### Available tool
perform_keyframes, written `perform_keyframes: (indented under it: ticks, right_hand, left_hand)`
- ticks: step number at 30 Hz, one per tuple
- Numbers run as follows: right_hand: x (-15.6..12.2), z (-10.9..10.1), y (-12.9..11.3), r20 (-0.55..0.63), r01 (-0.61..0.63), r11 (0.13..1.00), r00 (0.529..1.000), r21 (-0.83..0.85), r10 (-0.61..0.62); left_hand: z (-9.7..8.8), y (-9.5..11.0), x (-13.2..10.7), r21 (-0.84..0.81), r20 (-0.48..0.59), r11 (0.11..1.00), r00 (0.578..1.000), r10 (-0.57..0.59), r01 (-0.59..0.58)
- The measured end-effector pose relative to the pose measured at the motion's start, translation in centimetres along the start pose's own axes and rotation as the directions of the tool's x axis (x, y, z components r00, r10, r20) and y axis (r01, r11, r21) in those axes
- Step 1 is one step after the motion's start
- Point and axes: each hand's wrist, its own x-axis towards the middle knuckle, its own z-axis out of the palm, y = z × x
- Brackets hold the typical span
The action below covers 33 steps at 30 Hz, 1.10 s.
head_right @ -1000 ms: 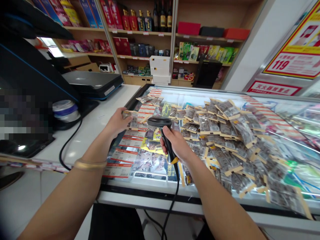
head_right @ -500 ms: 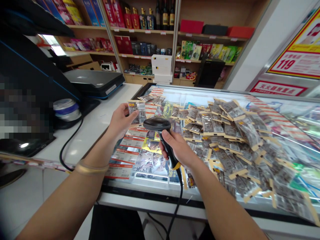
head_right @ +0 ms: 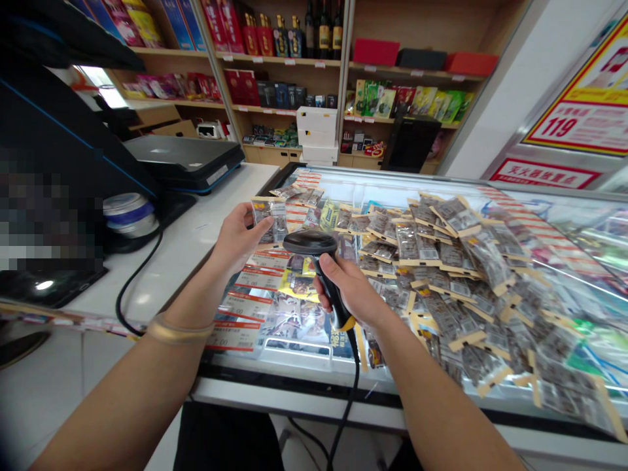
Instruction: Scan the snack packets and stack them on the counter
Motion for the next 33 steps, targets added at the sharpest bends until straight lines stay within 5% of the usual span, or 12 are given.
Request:
perform_keyframes:
  ticks: [10, 16, 21, 29, 33]
  right_hand:
    - [0.5, 0.1, -0.3, -0.013, 0.007, 1.000, 1.000, 0.026, -0.007]
    - [-0.7, -1.1, -3.0, -0.057, 0.090, 0.993, 0.995, 0.074, -0.086]
    - [-4.4, -4.6, -5.7, -0.201, 0.217, 0.974, 0.959, 0.070, -0.200]
    - [-10.8, -11.9, -9.0, -0.515, 0.381, 0.925, 0.790, -0.015, -0.333]
    - [-12.8, -14.1, -9.2, -0.575, 0.404, 0.915, 0.748, -0.001, -0.331]
  left_hand:
    - [0.3, -0.7, 0.2, 0.013, 0.015, 1.000, 1.000, -0.012, 0.012]
    - [3.0, 0.9, 0.4, -0.018, 0.095, 0.999, 0.995, 0.040, -0.038]
    - [8.8, 5.1, 0.7, 0.043, 0.150, 0.985, 0.976, 0.159, -0.168]
    - [22.5, 11.4, 0.4, 0.014, 0.386, 0.933, 0.863, 0.327, -0.360]
    - [26.5, 12.9, 0.1, 0.161, 0.450, 0.884, 0.830, 0.330, -0.439]
